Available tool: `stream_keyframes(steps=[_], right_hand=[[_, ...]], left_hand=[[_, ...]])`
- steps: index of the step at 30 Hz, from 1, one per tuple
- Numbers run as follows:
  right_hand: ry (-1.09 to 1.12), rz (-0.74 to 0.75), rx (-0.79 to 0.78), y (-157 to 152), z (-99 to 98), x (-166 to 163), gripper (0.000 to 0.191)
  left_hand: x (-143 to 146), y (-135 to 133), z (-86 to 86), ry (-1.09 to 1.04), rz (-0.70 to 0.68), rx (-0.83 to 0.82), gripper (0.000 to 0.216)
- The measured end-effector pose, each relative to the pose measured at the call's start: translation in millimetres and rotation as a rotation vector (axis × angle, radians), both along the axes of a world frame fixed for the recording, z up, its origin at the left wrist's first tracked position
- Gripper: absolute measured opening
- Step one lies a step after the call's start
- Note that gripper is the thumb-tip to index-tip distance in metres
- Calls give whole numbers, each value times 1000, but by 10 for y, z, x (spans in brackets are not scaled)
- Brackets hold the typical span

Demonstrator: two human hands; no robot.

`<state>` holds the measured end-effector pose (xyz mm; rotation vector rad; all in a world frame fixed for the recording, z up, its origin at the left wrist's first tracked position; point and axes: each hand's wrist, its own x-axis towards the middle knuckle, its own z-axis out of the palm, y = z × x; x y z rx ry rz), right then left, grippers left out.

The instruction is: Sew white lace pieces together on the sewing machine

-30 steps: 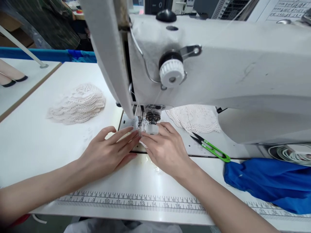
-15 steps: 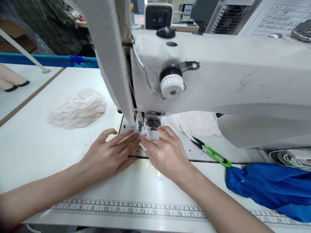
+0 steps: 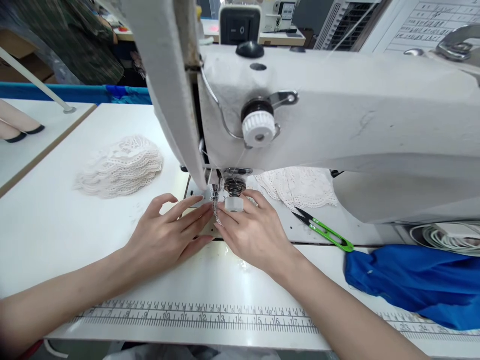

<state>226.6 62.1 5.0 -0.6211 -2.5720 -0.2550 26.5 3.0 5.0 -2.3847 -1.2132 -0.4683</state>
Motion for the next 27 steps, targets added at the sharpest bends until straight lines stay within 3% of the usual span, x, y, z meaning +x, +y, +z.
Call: stream_keyframes(steps=[27], right_hand=[[-35,-52,26,35,-27,-16,25]], left_hand=[[-72,125,-17,-150,-16,-114,23]])
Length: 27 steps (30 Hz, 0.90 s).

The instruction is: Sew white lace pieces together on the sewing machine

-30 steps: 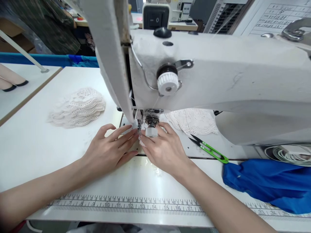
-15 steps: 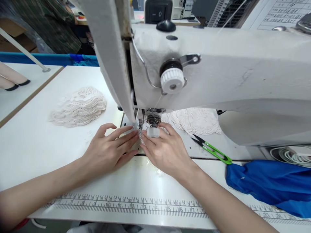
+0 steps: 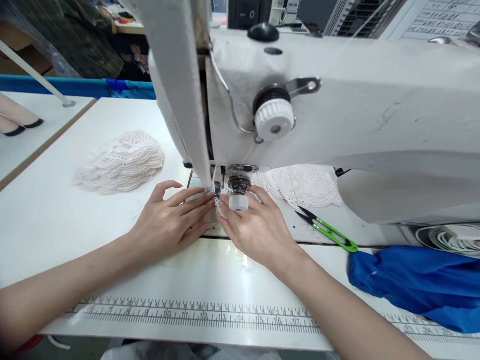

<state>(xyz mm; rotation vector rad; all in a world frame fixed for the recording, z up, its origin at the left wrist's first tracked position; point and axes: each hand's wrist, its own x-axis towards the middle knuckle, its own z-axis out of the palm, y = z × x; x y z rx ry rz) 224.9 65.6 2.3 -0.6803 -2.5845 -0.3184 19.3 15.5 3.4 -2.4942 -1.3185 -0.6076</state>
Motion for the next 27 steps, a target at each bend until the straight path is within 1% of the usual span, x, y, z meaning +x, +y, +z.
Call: stream_keyframes(steps=[13,19,27], right_hand=[[-10,-36,-7,57,-46,5,26],[-23,-70,-47,57,-43,1,27],[-20,-81,16,65,-65,12,28]], left_hand=[[-35,68,-40,-15,12,-46,26],[-61,75,-46,-45,-7,-74,25],[-58,95,-42,-91,-26,-54,23]])
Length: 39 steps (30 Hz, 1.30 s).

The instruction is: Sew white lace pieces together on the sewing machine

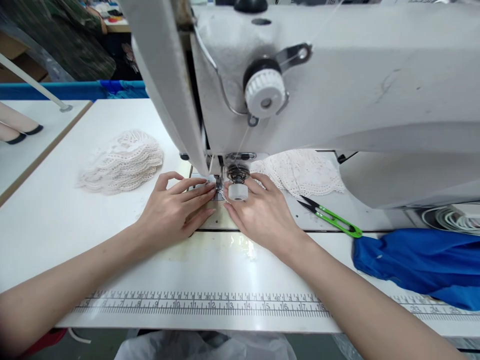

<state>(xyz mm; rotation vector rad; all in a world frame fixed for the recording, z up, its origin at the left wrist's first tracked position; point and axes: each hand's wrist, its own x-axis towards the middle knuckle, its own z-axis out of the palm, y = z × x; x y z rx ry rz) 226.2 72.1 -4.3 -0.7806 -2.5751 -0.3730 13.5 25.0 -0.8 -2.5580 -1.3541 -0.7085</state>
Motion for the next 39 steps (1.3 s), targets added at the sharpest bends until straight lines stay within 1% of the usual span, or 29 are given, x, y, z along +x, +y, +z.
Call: stream_keyframes(steps=[15,20,21,25,26,28,29,30,31,33,35,36,37,39], right_hand=[[0,-12,-17,-17,37,-13,26],[19,-38,-53,-1,25,-14,29],[16,-52,-58,13,18,-13,28],[-16,-74,-38,66,18,3,26],[-17,-74,-32,70,32,9,25],[6,-81,-13,62,71,24,22],[13,-83,-6,54,91,31,21],[15,-81,1,46,108,38,21],[7,-75,7,39,120,45,21],[-26,-61,18,33,131,56,26],[-43,-51,24,27,134,65,29],[-39,-42,21,21,137,67,30],[-33,-25,7,11,141,66,31],[-22,26,-38,-23,148,55,35]], left_hand=[[-13,23,3,26,3,30,22],[65,-31,1,64,10,155,17],[89,-49,1,70,0,158,17],[110,-92,51,124,-86,77,31],[86,-91,78,127,-92,108,29],[22,-84,138,130,-59,248,24],[-7,-82,163,142,-27,328,28],[-26,-84,180,155,1,369,31],[-34,-90,186,156,11,364,28],[-18,-112,170,142,-25,236,19],[1,-128,140,133,-78,76,25],[-2,-127,130,150,-80,25,25],[-20,-118,127,187,-55,4,22],[-85,-87,144,284,74,33,19]])
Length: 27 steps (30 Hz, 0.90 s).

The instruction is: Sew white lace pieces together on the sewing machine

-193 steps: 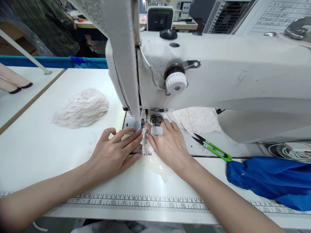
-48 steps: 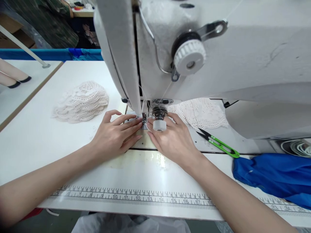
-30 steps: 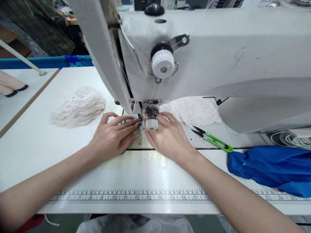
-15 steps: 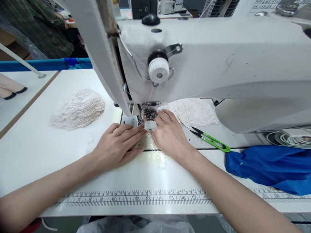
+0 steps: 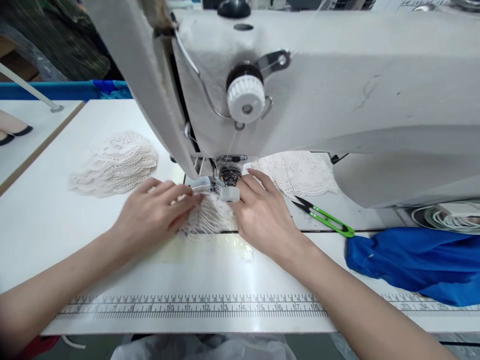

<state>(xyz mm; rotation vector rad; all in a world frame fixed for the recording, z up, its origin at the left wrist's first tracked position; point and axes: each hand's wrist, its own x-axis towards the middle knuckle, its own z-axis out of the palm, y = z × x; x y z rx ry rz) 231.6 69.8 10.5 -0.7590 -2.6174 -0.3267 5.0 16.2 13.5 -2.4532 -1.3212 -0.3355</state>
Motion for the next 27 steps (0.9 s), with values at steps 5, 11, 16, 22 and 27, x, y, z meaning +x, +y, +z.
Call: stream_keyframes(steps=[5,11,16,22,27], right_hand=[[-15,58,-44,-115,-33,-60,38],[19,84,-27,-168,-82,-75,36],[32,92,-37,-163,-85,-58,36],[0,78,-43,-119,-52,-50,44],[-21,66,-38,-107,-51,-53,40]], left_hand=[[-73,30,36,-36,125,68,32],[48,-2,-39,-174,24,-37,28],[32,22,-63,-175,-145,-56,27],[54,26,-96,-142,-159,-52,30],[73,12,-121,-146,-168,-54,39]])
